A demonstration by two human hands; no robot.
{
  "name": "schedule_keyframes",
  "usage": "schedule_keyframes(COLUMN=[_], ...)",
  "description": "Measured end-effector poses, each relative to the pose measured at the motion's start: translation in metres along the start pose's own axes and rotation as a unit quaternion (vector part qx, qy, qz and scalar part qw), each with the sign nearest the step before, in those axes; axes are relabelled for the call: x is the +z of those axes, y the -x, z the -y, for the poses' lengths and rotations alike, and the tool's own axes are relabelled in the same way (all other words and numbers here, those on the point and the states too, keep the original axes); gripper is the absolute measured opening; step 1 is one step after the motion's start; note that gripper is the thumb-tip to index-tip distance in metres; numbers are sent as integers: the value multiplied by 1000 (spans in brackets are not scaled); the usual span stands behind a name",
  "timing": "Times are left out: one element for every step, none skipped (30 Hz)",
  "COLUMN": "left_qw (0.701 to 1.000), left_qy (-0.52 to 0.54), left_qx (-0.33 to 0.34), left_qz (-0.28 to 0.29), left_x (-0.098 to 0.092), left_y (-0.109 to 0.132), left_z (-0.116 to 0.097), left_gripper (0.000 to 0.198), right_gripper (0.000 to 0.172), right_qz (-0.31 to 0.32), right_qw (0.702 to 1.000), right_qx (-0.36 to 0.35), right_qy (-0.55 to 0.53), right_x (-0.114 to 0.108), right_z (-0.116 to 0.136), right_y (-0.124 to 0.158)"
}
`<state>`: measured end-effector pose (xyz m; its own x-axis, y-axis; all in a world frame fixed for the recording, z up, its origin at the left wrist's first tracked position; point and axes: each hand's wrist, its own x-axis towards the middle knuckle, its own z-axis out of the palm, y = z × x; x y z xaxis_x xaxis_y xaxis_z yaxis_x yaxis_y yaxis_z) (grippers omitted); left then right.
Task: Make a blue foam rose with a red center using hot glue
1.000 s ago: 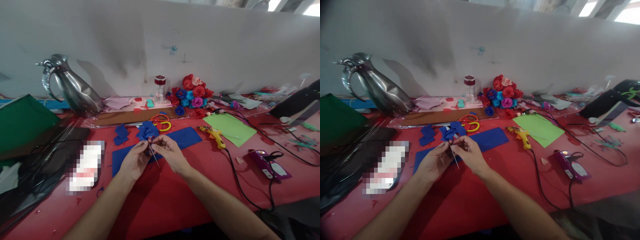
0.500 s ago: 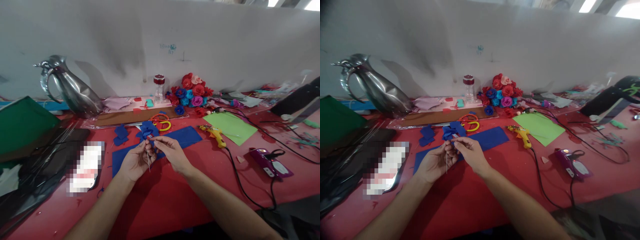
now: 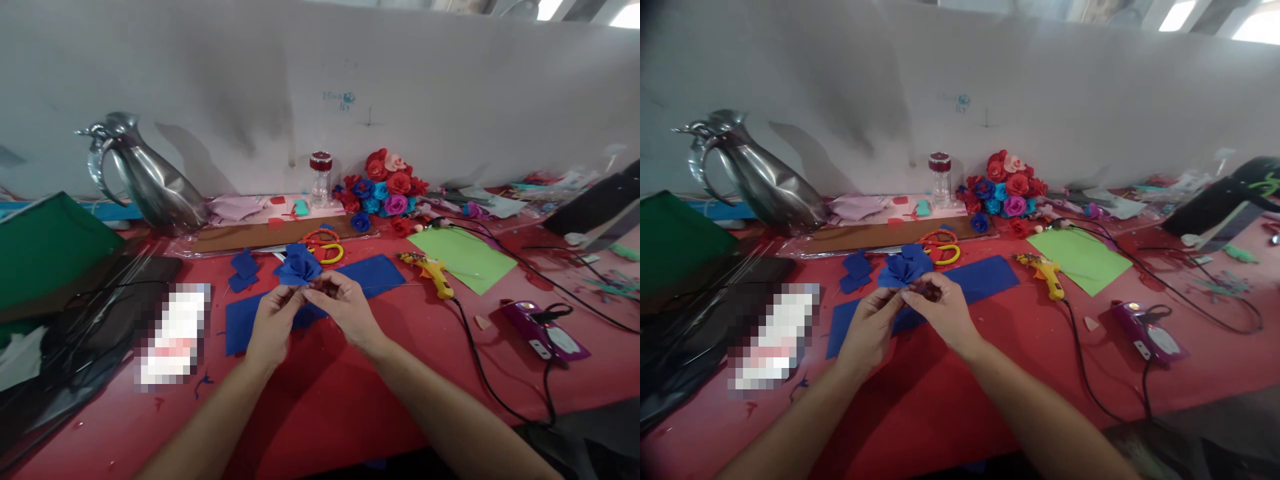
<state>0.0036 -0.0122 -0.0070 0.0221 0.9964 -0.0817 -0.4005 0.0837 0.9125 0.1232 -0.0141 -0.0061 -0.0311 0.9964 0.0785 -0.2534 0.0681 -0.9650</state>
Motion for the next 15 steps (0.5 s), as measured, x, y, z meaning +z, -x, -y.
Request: schedule_keyframes(left_qw=[1000,1000,1000,1000,1000,999,999,999,999,999,999,999,999,999,999], left_qy=[-6,-9,-10,-10,-9,-6,-3,-1,0,0,0,0,1,3,7], left_qx=[3,5,6,8,11,13,13,13,11,8,5,2,-1,-4,-8], left_qz=[5,10,15,20,24,29,34,39,43,47,48,49,49,49,47], left_x=[0,0,1,1,1,2,2,2,2,2,2,2,2,3,4], left_y=[0,0,1,1,1,1,2,2,2,3,3,4,5,5,6], left_z=[1,2,2,2,2,2,3,3,3,3,3,2,2,2,1], left_gripper=[13,13,13,13,13,13,14,15,15,16,17,16,16,16,16], right_gripper=[19,19,19,19,19,18,17,16,15,14,13,13,12,12,13], right_qz=[-8,-13,-17,-18,-18,-17,-16,-16,-17,-20,-22,-23,-23,-22,-20], right_qw=[1000,1000,1000,1000,1000,1000,1000,1000,999,999,999,999,999,999,999], right_qx=[-6,-10,-13,-15,-17,-19,-22,-26,-30,-34,-36,-39,-40,-40,-38], right_qy=[8,13,15,15,13,12,10,8,5,2,0,-1,-1,0,1], right_x=[0,0,1,1,1,1,1,2,2,2,2,1,1,1,1], right_z=[-1,-1,-2,-2,-3,-3,-2,-2,-2,-1,-1,-1,-1,-2,-2], right_y=[0,0,0,1,1,1,1,1,1,1,1,1,2,2,2])
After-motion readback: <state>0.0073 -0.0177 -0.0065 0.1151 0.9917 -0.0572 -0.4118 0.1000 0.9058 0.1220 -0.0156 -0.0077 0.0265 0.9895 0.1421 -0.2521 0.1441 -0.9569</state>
